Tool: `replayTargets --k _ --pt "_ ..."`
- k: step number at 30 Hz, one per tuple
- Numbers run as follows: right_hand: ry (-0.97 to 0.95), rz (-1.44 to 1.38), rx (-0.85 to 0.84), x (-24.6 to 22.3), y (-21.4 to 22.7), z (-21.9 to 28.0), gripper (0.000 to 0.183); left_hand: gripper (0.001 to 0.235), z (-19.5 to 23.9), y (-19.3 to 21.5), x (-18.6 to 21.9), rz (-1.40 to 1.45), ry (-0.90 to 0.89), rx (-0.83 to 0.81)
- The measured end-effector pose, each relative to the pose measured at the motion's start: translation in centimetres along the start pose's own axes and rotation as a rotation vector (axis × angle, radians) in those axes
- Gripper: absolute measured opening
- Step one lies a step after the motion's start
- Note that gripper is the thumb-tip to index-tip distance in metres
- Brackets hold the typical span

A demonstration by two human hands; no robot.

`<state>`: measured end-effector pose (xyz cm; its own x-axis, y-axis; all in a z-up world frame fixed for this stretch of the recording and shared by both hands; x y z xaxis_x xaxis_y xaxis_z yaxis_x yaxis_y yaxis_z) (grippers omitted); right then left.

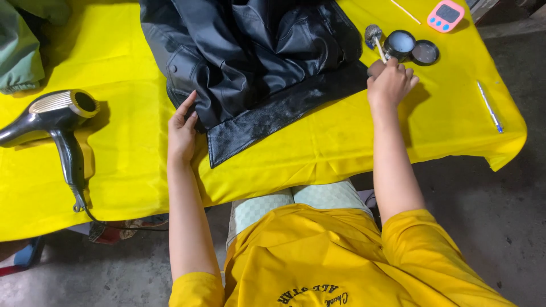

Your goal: The person uses a small brown sponge to rub and clean the surface of a black leather jacket laid out on a yellow table. They work on the lower hem and front sections, occasionally dipping the sponge into a small container. Finally, they lift and unfold the jacket to display the cleaned area.

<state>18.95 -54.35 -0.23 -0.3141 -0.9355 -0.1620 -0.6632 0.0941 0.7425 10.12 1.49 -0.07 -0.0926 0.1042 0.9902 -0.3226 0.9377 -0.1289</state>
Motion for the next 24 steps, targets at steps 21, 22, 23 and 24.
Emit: replayTargets --k 21,22,23,24 --pt "0.553 -0.794 -0.471 -32.5 14.0 21.7 0.042 0.052 -0.5 0.5 0.0 0.008 -0.122 0.0" --pt "0.546 -0.747 -0.51 -31.5 13.2 21.0 0.04 0.053 -0.3 0.5 0.0 0.032 -0.119 0.002" --pt "0.55 -0.747 -0.513 -30.1 13.8 19.1 0.04 0.053 -1.0 0.6 -1.1 0.034 -0.118 0.006" --pt "0.434 -0.749 -0.554 -28.3 13.8 16.9 0.036 0.053 -1.6 1.1 -1.7 0.013 -0.148 0.001"
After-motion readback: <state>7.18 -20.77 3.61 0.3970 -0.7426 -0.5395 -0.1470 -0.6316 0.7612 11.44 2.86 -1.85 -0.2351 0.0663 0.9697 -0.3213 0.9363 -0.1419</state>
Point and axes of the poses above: each hand's wrist, its own z-axis away from the middle knuckle, its own y-axis out of the back of the hand, x = y × z, the point moved 10 cm from there along -z, towards the middle knuckle, and after that the axes turned 13 degrees about x, right-handed, at the moved point
